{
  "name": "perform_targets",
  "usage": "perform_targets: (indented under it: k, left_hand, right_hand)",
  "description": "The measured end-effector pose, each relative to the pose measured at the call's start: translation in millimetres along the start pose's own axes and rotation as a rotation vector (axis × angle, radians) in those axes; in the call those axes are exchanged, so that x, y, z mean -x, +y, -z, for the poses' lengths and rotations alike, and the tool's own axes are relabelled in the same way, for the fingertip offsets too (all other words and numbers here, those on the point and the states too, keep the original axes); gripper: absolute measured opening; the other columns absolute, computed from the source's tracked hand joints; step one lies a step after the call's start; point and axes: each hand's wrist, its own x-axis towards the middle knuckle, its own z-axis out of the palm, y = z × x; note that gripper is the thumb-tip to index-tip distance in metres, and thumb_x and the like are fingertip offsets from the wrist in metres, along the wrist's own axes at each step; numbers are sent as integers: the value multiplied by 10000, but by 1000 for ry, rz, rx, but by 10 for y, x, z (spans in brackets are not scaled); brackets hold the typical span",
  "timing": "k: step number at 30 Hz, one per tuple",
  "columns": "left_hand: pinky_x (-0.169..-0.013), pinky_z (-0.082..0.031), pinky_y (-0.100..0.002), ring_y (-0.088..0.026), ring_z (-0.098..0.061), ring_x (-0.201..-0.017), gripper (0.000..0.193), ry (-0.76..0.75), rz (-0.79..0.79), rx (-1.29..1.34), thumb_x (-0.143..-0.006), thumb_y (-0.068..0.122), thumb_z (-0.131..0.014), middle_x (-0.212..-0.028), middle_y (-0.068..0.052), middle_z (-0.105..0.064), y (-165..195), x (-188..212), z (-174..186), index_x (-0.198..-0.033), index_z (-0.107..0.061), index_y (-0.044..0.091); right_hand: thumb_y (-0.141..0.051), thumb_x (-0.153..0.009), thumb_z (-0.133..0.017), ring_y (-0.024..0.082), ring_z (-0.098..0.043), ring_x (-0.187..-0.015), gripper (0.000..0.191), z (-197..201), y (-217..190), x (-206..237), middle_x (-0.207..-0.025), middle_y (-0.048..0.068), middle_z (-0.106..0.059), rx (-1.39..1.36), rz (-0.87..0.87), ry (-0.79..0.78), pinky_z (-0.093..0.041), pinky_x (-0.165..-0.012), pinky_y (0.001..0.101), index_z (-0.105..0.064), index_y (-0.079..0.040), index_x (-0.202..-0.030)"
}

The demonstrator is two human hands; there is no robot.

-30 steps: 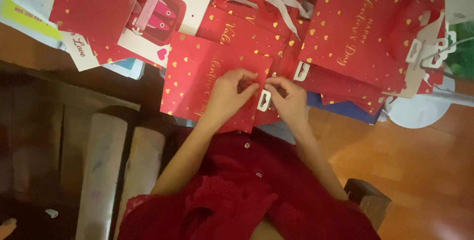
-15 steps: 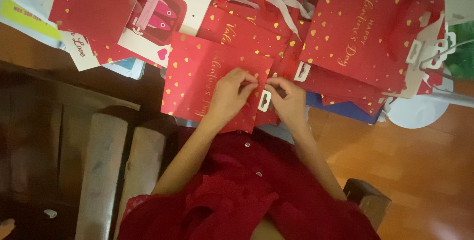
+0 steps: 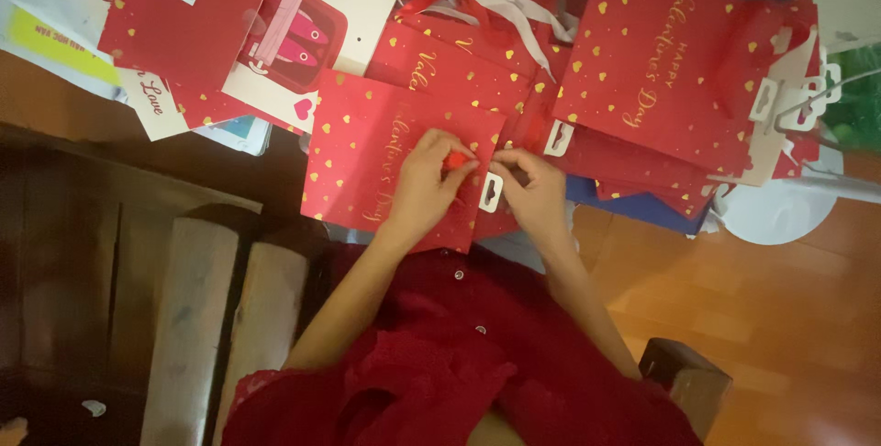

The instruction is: The person assembles red Valentine's Day gift bags by folding the flat paper, inserting white plastic handles, and securing the handles with red ribbons. The person handles multiple bags one at a time, stacking completed bags on the table.

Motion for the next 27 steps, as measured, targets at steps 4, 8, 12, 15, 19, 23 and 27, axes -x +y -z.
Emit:
perform_targets:
  k: [4,8,12,15,19,23,27]
  left_hand:
    - [-701,-620,-259,-109,-736,-823,109,49,232,403,-1017,146,-628,-1030,-18,-744,-96,-54,-23,-1104,-583,98]
    - [-667,-548,-261,-113,-664,-810,315,40,164,368,-881,105,-735,-1029,-57,-706,-64,-21,-20,-1145,-567,69]
    - [-686,-525,-328,-220,-652,-742,336,4,32,-54,-824,135,-822,-939,-143,-669,-17,27,-16,-1094,-657,22]
    - [-737,-546,-326,-205,-695,-787,205,41,62,-17,-912,157,-772,-951,-108,-706,-82,74,-140,-1026,-663,27]
    - [-718,-590,-310,-161,-737,-783,171,108,130,264,-1020,214,-633,-896,-64,-740,-208,143,-287,-1035,-669,47]
    - [-679,-584,-329,-163,-740,-785,195,90,9,184,-951,182,-730,-878,-69,-749,-206,151,-211,-1046,-662,27]
    - [-603,-554,-357,-204,-696,-666,244,12,1,53,-873,188,-776,-805,-91,-709,-155,219,-169,-1026,-683,22]
  right_hand:
    - [-96,-957,-710,52,-614,-535,97,-9,144,-11,-703,15,-694,-27,28,-12,-458,-455,234,-743,-38,-1028]
    - [-80,-966,-725,41,-638,-637,107,1,241,-3,-801,15,-733,13,173,31,-493,-527,229,-743,-18,-1052]
    - [-90,-956,-717,42,-628,-584,107,13,261,0,-748,16,-715,-33,76,8,-483,-487,220,-738,-24,-1037]
    - [-92,-958,-709,57,-618,-550,111,42,301,53,-726,21,-704,-72,36,-22,-478,-473,224,-739,-25,-1042]
    - [-90,-956,-713,69,-651,-571,108,111,391,138,-764,30,-716,-97,49,-43,-505,-483,225,-728,-11,-1029]
    - [-72,-958,-718,71,-690,-745,122,99,412,126,-910,32,-724,13,195,-31,-563,-602,224,-716,-1,-1058]
    - [-48,-974,-698,77,-672,-824,140,36,389,178,-959,25,-700,20,262,-20,-536,-699,231,-708,-3,-1106]
